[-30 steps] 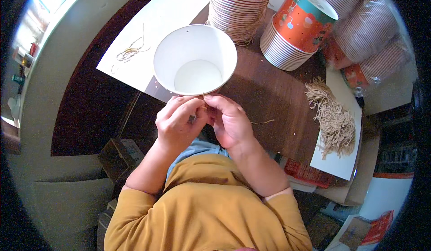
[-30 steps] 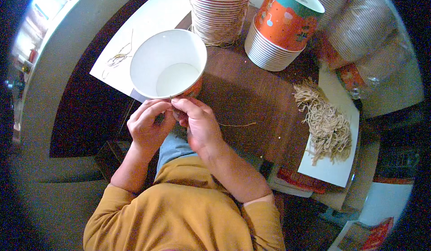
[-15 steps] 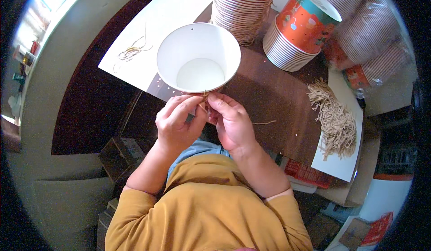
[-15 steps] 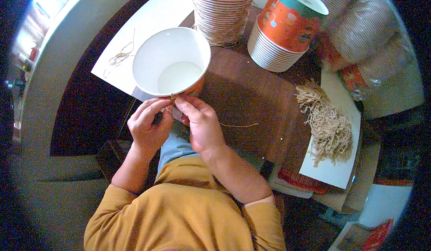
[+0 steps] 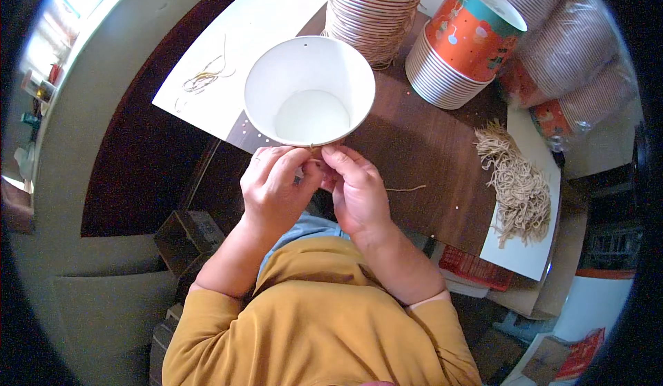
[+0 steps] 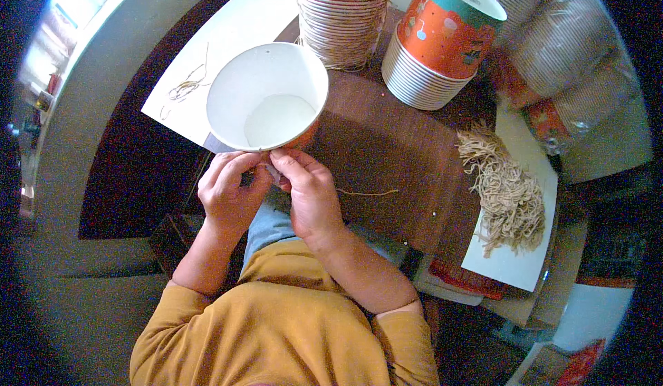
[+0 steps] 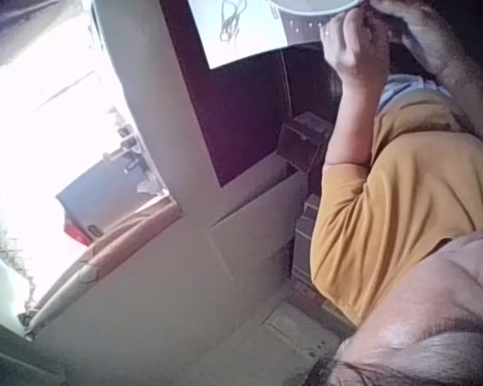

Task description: Attaching string handles to festive paper buckets.

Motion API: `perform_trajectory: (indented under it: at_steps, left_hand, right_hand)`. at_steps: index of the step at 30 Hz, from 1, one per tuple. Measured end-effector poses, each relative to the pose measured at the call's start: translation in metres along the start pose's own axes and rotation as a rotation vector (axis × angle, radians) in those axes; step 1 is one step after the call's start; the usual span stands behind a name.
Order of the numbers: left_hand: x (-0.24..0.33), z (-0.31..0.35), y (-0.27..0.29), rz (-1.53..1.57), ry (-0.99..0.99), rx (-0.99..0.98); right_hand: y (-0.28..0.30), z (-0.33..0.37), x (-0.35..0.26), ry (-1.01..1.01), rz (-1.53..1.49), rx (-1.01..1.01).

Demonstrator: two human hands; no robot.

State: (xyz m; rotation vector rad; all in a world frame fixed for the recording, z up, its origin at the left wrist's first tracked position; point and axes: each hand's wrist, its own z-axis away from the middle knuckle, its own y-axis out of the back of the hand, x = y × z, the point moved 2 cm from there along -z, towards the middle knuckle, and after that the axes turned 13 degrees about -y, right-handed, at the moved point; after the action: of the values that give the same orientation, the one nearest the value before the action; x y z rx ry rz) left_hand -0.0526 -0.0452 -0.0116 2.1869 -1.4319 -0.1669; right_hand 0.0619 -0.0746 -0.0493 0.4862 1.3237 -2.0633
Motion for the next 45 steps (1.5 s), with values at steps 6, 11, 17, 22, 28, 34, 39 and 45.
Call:
perform_trajectory:
  at_steps: [6, 11, 17, 22, 28, 34, 39, 45]
  left_hand:
    - [-0.006, 0.001, 0.003, 0.099, 0.066, 0.009]
    - [-0.006, -0.001, 0.009, 0.17, 0.105, -0.018]
    - [-0.005, -0.001, 0.011, 0.215, 0.152, -0.032]
    - [-0.006, -0.003, 0.016, 0.212, 0.193, -0.025]
    - [-0.008, -0.002, 0.016, 0.402, 0.451, -0.07]
    - [-0.016, 0.001, 0.016, 0.58, 0.583, -0.017]
    - [-0.018, 0.004, 0.019, 0.645, 0.715, -0.022]
    - [-0.019, 0.007, 0.018, 0.686, 0.699, 0.03]
  right_hand:
    - [0.002, -0.004, -0.002, -0.082, 0.044, -0.015]
    - [-0.014, 0.001, -0.008, -0.07, 0.007, -0.065]
    - [0.006, -0.013, 0.0, -0.153, 0.008, -0.083]
    - [0.004, -0.012, -0.004, -0.142, -0.103, -0.088]
    - [-0.005, 0.008, -0.028, 1.092, 1.099, 0.213]
    - [-0.011, 0.001, -0.03, 1.427, 1.336, 0.206]
    - [-0.01, -0.004, -0.03, 1.539, 1.324, 0.213]
    - [-0.003, -0.008, -0.032, 1.551, 1.383, 0.281]
